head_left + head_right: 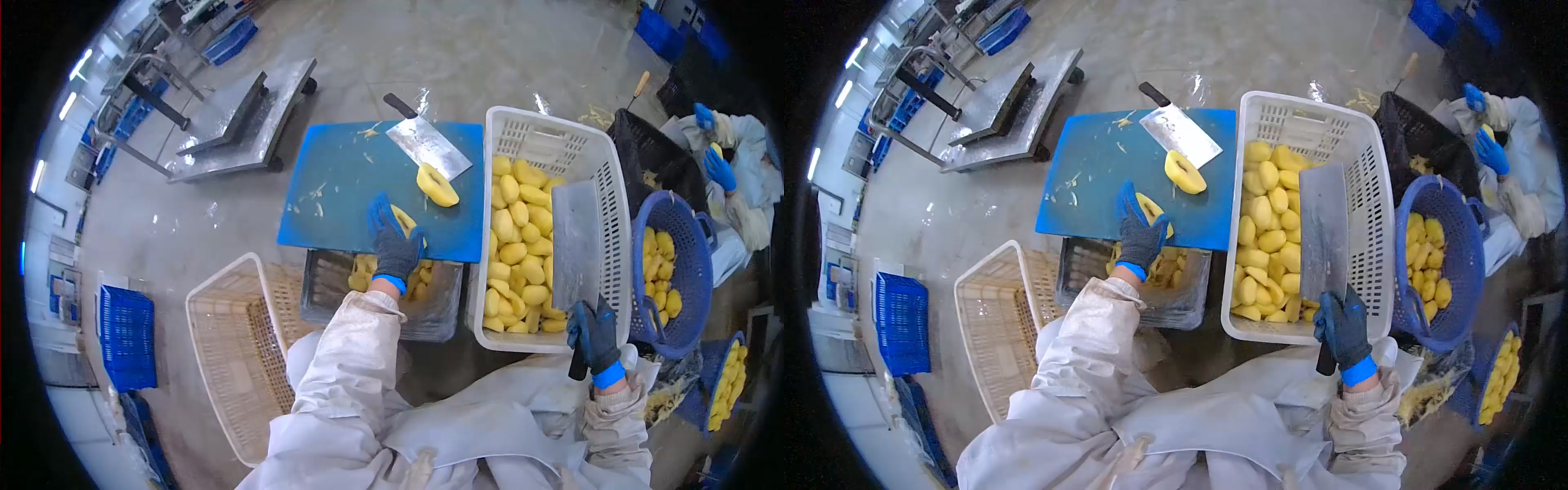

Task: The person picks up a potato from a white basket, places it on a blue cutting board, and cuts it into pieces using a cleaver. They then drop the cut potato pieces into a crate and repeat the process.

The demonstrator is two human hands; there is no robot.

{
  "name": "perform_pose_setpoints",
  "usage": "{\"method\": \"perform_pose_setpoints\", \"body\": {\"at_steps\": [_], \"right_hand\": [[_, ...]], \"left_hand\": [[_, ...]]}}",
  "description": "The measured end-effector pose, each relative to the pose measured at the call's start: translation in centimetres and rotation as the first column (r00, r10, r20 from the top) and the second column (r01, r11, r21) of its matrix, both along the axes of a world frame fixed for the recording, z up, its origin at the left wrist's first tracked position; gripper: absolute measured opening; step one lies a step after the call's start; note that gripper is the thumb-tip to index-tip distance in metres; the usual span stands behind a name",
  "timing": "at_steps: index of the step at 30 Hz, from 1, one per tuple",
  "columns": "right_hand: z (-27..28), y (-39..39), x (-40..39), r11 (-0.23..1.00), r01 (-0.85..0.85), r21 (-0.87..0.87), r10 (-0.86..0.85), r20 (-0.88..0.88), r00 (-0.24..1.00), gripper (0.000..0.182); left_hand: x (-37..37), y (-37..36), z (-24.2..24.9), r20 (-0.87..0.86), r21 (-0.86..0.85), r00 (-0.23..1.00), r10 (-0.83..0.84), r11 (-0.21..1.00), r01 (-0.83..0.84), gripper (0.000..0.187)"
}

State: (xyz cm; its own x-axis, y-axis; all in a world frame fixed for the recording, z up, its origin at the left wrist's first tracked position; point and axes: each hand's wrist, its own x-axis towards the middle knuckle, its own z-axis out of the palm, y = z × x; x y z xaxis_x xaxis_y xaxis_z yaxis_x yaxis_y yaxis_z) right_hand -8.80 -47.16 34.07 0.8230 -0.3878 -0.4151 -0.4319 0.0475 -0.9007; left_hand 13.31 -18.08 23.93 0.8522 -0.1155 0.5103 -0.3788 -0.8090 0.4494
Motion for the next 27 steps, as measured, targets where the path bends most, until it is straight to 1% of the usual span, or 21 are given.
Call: {"method": "perform_pose_setpoints", "body": {"at_steps": [2,3,5,6,8,9,11,12,13,14,15,16,17,18,19,20,21,23,26,27], "right_hand": [[0.0,-0.1,0.4,0.999,-0.025,0.023,0.025,-0.002,1.0,0.015],[0.0,-0.1,0.6,0.998,-0.055,0.02,0.055,-0.007,0.998,0.014],[0.1,-0.1,0.3,0.997,-0.056,0.047,0.056,0.003,0.998,0.013],[0.4,0.1,0.2,0.994,-0.078,0.074,0.077,0.009,0.997,0.013],[0.5,0.5,0.0,0.99,-0.097,0.103,0.095,0.023,0.995,0.013],[0.5,0.7,-0.2,0.989,-0.117,0.094,0.115,0.021,0.993,0.012],[0.8,1.5,-0.4,0.986,-0.143,0.084,0.143,0.016,0.99,0.01],[1.2,2.2,-0.3,0.977,-0.209,-0.039,0.21,0.022,0.978,0.009],[1.5,2.8,-0.2,0.949,-0.27,-0.161,0.276,0.02,0.961,0.008],[0.5,3.3,0.2,0.901,-0.298,-0.317,0.333,0.063,0.941,0.011],[0.3,4.3,0.8,0.896,-0.306,-0.322,0.343,0.064,0.937,0.011],[0.3,5.6,1.5,0.814,-0.316,-0.488,0.423,0.124,0.897,0.014],[0.3,6.9,2.3,0.708,-0.298,-0.64,0.507,0.168,0.845,0.017],[0.3,8.1,3.3,0.701,-0.302,-0.647,0.515,0.165,0.841,0.017],[0.4,9.4,4.4,0.607,-0.368,-0.704,0.576,0.071,0.814,0.021],[0.4,10.5,5.4,0.504,-0.431,-0.749,0.625,-0.028,0.78,0.024],[0.2,11.7,6.3,0.493,-0.432,-0.755,0.632,-0.031,0.775,0.024],[0.1,13.7,8.0,0.52,-0.343,-0.782,0.643,0.094,0.76,0.026],[1.2,16.4,9.8,0.466,-0.327,-0.822,0.678,0.094,0.729,0.021],[0.6,16.8,10.5,0.458,-0.332,-0.825,0.684,0.087,0.725,0.021]], "left_hand": [[-0.5,0.3,1.0,-0.211,-0.172,0.978,0.001,0.984,-0.038,0.092],[-0.9,0.1,1.6,-0.209,-0.157,0.978,0.003,0.987,-0.036,0.092],[-2.0,-0.4,2.6,-0.313,-0.025,0.939,0.143,0.987,-0.159,0.09],[-1.8,-0.1,2.1,-0.31,-0.019,0.939,0.145,0.987,-0.159,0.09],[-0.8,1.1,0.8,-0.397,-0.172,0.916,0.05,0.977,-0.128,0.083],[-0.6,2.1,0.8,-0.399,-0.17,0.916,0.052,0.977,-0.13,0.083],[-0.2,4.3,1.2,-0.404,-0.186,0.912,-0.072,0.982,-0.005,0.079],[-0.5,5.1,1.1,-0.313,-0.096,0.949,-0.025,0.995,-0.005,0.068],[-0.8,5.6,1.0,-0.316,-0.098,0.948,-0.02,0.995,-0.012,0.068],[-0.9,6.2,0.6,-0.398,-0.035,0.917,0.027,0.998,-0.045,0.06],[-0.9,6.7,0.1,-0.47,0.029,0.879,0.079,0.997,-0.074,0.051],[-1.1,6.9,-0.6,-0.36,0.059,0.928,0.096,0.995,-0.08,0.035],[-1.1,7.1,-1.4,-0.356,0.052,0.929,0.101,0.995,-0.088,0.035],[-1.2,7.3,-2.0,-0.405,-0.081,0.912,0.063,0.991,-0.105,0.032],[-1.4,7.4,-2.6,-0.45,-0.213,0.893,0.018,0.969,-0.127,0.028],[-1.5,7.1,-1.7,-0.377,-0.139,0.926,0.031,0.986,-0.09,0.024],[-1.5,7.2,-2.1,-0.375,-0.149,0.927,0.035,0.984,-0.097,0.024],[-1.2,7.3,-2.7,-0.464,-0.304,0.886,0.016,0.936,-0.176,0.023],[-1.2,7.3,-2.4,-0.499,-0.301,0.866,0.018,0.934,-0.193,0.024],[-1.2,7.3,-2.5,-0.501,-0.308,0.865,0.02,0.93,-0.2,0.024]]}}
